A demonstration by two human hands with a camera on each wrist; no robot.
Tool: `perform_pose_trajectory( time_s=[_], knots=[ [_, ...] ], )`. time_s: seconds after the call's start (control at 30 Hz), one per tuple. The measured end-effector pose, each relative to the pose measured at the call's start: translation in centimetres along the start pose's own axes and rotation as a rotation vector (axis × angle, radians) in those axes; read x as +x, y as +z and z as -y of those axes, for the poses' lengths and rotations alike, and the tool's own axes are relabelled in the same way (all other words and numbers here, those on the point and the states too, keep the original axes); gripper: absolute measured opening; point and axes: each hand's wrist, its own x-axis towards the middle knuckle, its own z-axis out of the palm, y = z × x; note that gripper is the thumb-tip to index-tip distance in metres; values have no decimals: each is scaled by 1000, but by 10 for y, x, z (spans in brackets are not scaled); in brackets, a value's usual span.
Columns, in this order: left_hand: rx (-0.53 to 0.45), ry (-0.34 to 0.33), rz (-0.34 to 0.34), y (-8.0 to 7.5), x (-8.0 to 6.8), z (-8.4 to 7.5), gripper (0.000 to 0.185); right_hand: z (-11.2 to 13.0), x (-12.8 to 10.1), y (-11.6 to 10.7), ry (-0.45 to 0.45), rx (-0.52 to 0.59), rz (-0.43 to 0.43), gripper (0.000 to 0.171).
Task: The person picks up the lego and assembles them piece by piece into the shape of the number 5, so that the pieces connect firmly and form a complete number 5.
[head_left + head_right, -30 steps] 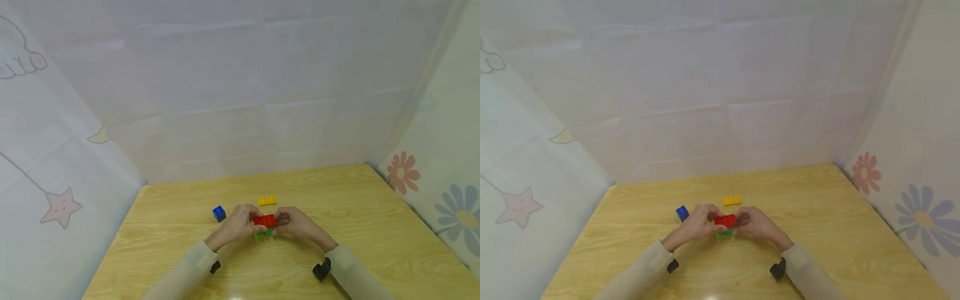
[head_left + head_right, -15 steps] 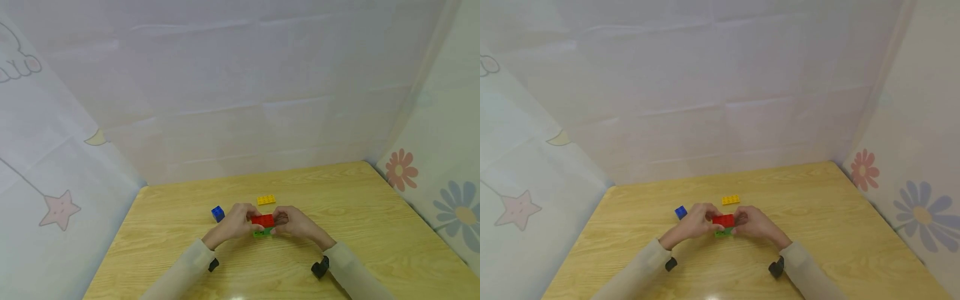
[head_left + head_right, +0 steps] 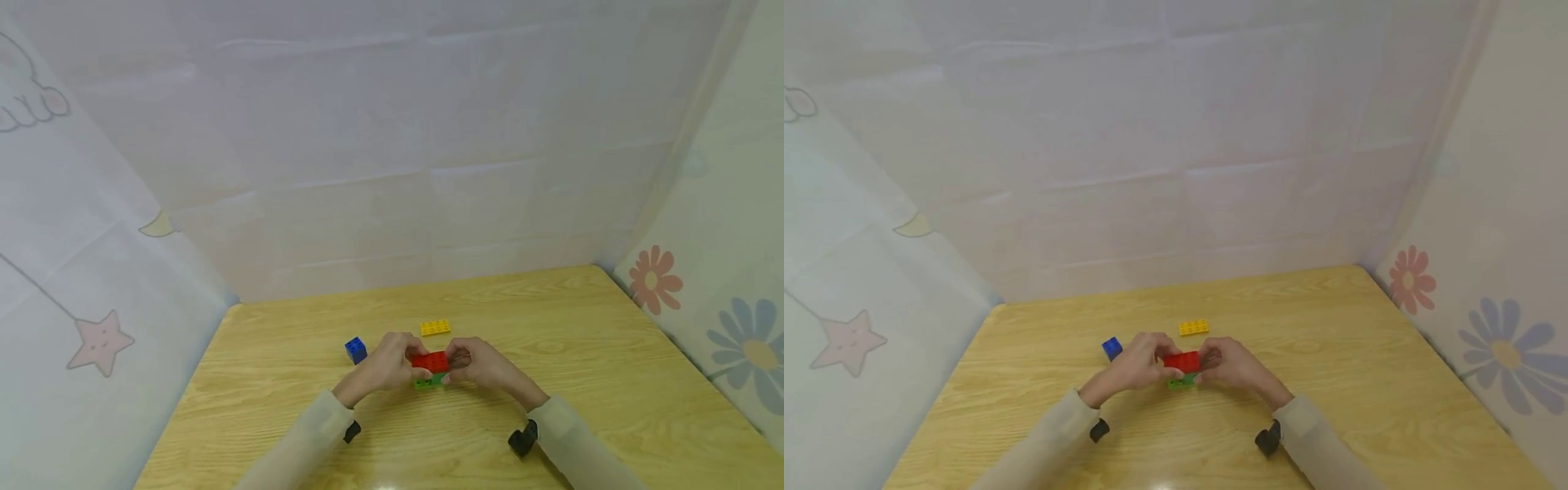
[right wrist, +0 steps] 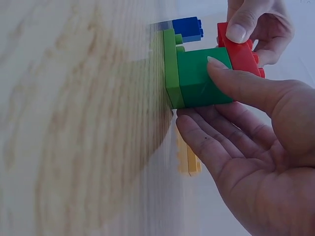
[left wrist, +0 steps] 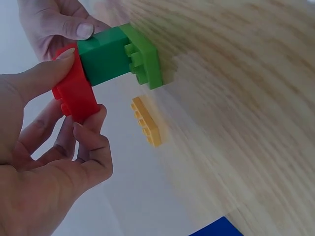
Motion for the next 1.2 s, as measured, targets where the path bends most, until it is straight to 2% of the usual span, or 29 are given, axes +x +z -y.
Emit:
perform_pose_trajectory(
  time_s=[0.47,0.63,0.7,0.77,0.97,1.1,1.2],
  knots=[
    [27,11,47,-6,3,-3,23,-4,0,4,-3,-1,-26,27],
    [82,-20,54,-6,7,-11,25,-4,-3,1,-8,-5,-42,26],
    [97,-25,43,-4,7,-14,26,-4,-4,0,-8,-3,-45,25],
    [70,-27,15,-1,7,-15,31,-5,-4,-2,-16,-3,-40,25],
    [-148,-18,-89,15,3,-8,35,-7,-2,-2,-30,-9,-3,27],
    [-148,-31,-125,21,2,-7,37,-6,-2,-1,-20,0,1,25],
    [-118,-29,-122,21,3,-9,34,-5,-2,-2,-18,4,0,25]
  ],
)
